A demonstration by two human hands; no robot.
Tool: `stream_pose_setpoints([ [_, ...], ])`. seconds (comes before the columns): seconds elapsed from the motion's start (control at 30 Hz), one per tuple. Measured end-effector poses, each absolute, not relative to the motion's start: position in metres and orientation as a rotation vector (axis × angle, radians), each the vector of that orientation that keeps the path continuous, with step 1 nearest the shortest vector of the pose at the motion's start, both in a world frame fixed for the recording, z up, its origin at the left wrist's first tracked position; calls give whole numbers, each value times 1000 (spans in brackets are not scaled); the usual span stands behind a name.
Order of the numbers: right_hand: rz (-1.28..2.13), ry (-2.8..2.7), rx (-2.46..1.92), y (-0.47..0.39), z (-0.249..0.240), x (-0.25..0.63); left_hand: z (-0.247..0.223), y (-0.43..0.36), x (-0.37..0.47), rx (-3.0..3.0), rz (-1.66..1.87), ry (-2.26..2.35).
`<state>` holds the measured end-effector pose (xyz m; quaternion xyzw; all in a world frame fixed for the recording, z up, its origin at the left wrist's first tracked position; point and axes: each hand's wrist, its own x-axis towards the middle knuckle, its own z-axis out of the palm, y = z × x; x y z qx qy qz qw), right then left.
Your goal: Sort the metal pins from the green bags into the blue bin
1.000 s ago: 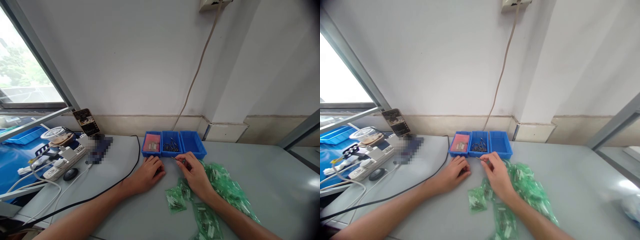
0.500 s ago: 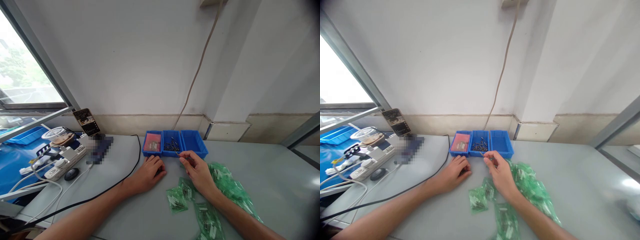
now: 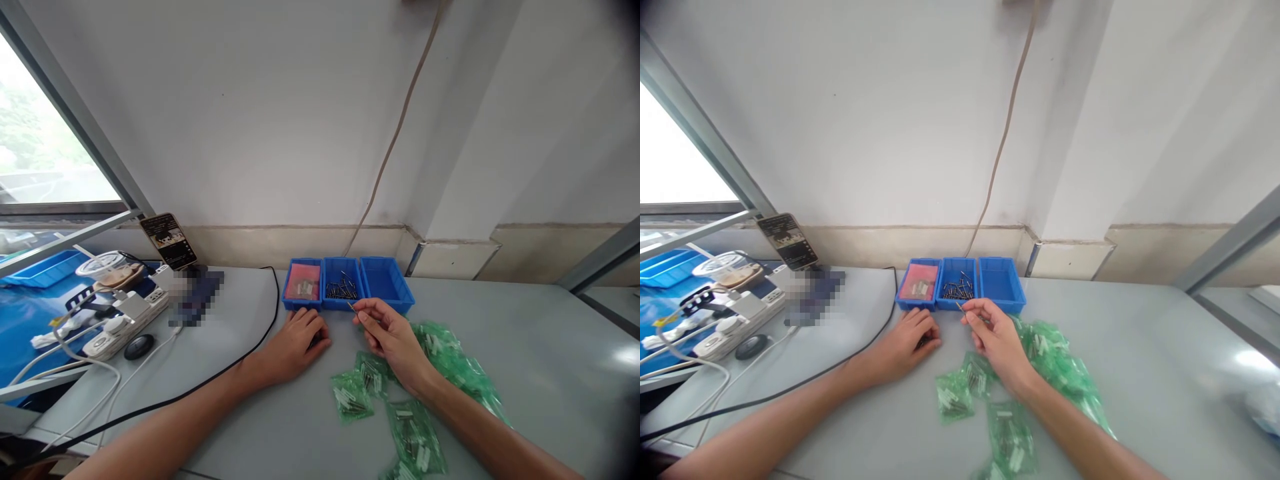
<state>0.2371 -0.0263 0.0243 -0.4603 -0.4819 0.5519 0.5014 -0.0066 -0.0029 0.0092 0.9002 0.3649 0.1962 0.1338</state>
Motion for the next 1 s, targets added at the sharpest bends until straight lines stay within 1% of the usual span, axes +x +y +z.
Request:
stream_pose_setpoints([
  [0.27,1200,-1192,-1187,-25,25,236,10,-3,-7,2610,568,1061],
  [0.77,1237,-1175,-1164,-24,20,235,10,-3,-6,2606,559,1063],
  [1.0,1180,-1201,-1184,-25,24,234,9,-3,-6,2603,569,1063],
])
